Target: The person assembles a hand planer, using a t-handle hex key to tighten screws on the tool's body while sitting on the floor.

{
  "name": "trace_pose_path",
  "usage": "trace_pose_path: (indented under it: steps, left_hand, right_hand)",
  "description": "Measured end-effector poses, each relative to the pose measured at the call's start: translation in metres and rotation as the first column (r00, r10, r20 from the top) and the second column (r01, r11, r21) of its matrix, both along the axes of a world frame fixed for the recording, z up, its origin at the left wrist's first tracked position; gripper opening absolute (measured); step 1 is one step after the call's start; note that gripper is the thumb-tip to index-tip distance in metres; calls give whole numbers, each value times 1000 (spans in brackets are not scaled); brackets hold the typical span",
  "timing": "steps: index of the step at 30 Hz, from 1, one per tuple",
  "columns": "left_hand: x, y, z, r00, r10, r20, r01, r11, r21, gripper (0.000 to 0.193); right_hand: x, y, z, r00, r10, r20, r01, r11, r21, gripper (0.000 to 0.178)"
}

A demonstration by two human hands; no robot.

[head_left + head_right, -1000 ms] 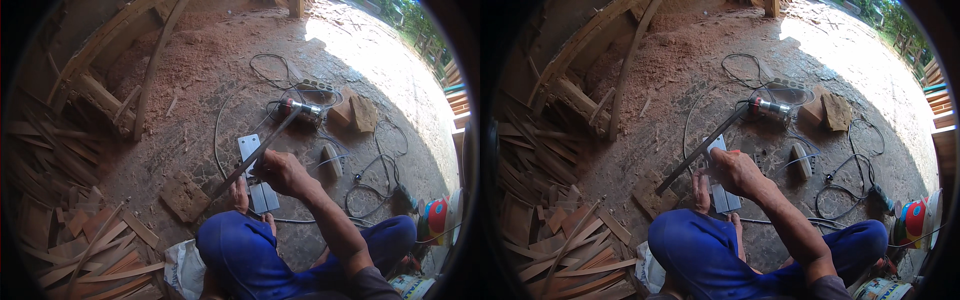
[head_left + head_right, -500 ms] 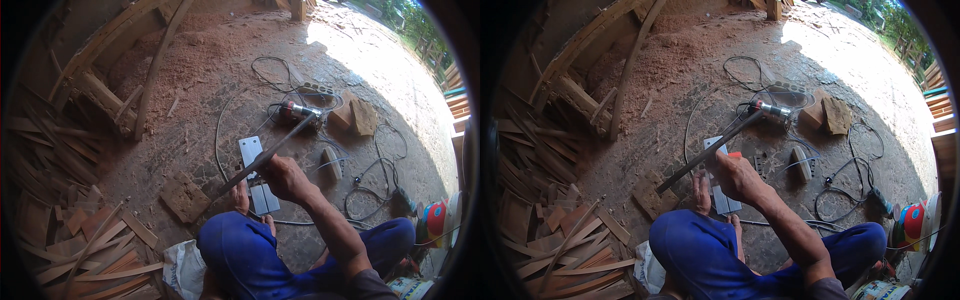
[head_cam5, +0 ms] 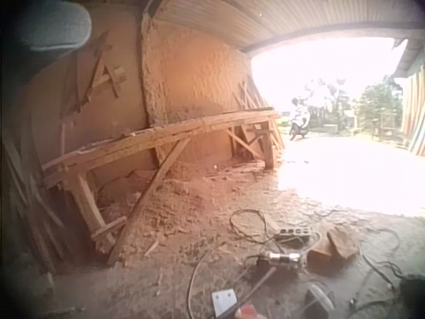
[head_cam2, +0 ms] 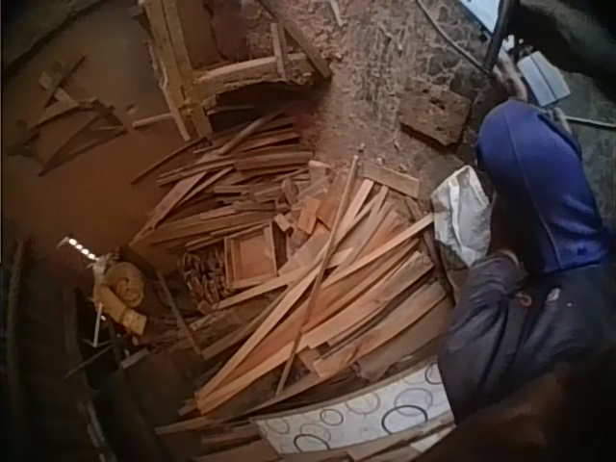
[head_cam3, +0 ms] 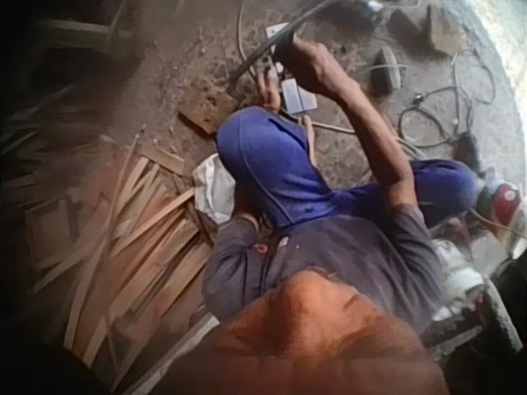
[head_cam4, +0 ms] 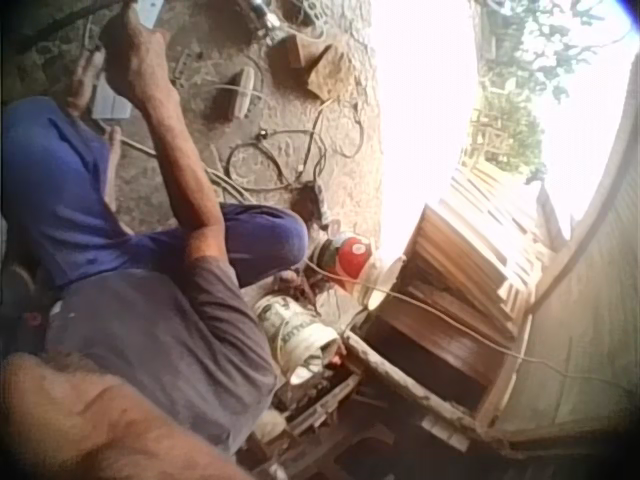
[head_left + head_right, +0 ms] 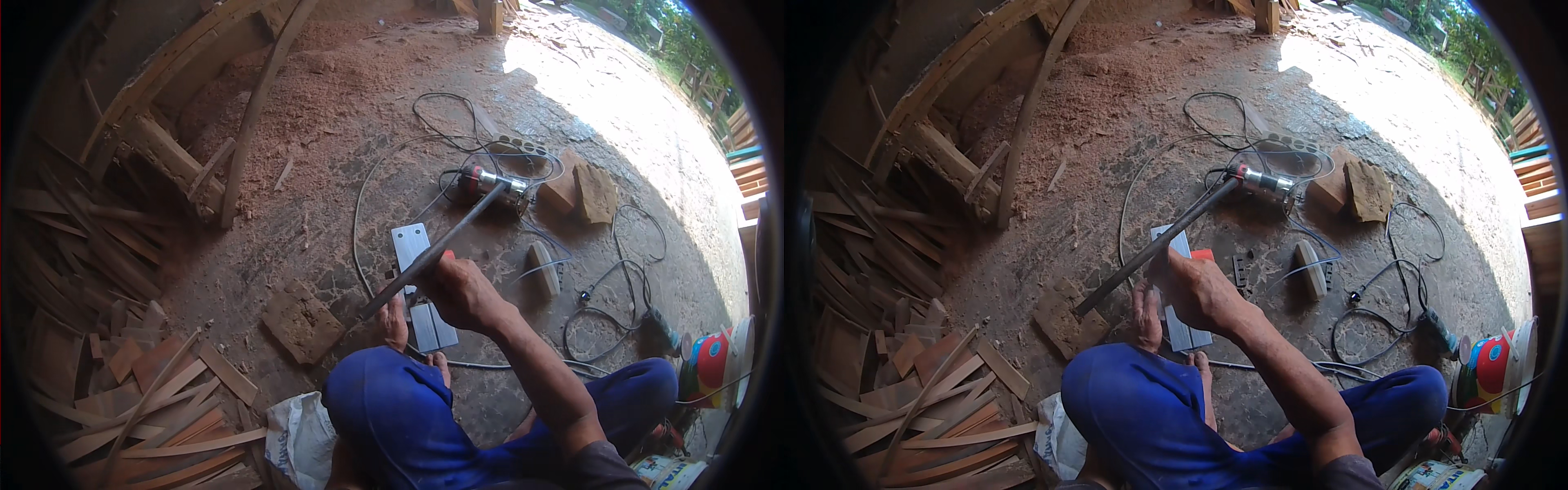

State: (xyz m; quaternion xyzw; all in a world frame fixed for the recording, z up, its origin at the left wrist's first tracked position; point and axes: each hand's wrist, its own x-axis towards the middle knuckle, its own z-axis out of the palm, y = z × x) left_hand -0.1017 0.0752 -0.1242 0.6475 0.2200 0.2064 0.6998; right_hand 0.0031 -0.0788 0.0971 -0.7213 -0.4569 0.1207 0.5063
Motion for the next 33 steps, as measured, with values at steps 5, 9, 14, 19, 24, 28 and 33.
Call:
trace_pose_path:
  steps: [5,9,14,19,24,28,33]
  left_hand:
    - [0,0,18,997,-73,40,78,989,-125,39]
    - [4,-8,24,995,51,81,-56,996,63,27]
    - [6,-12,14,991,84,107,-83,996,-16,27]
    - [4,-8,12,991,74,107,-74,997,-8,31]
    - [2,-7,17,997,31,76,-34,999,30,35]
    - [2,-7,23,998,-14,56,10,997,73,39]
    - [7,-1,-6,995,46,92,-55,994,95,27]
  right_hand:
    - [10,3,-12,996,79,-49,-79,997,1,12]
    - [8,5,-20,997,13,82,-6,996,-87,11]
    - [-9,24,-27,901,-292,321,303,953,18,39]
    - [-8,35,-13,983,-184,21,181,977,115,37]
    - [-4,30,-13,991,-133,24,128,980,152,16]
    - [2,23,-10,990,-54,-127,69,991,113,16]
    - [9,11,5,907,128,-401,-111,992,64,28]
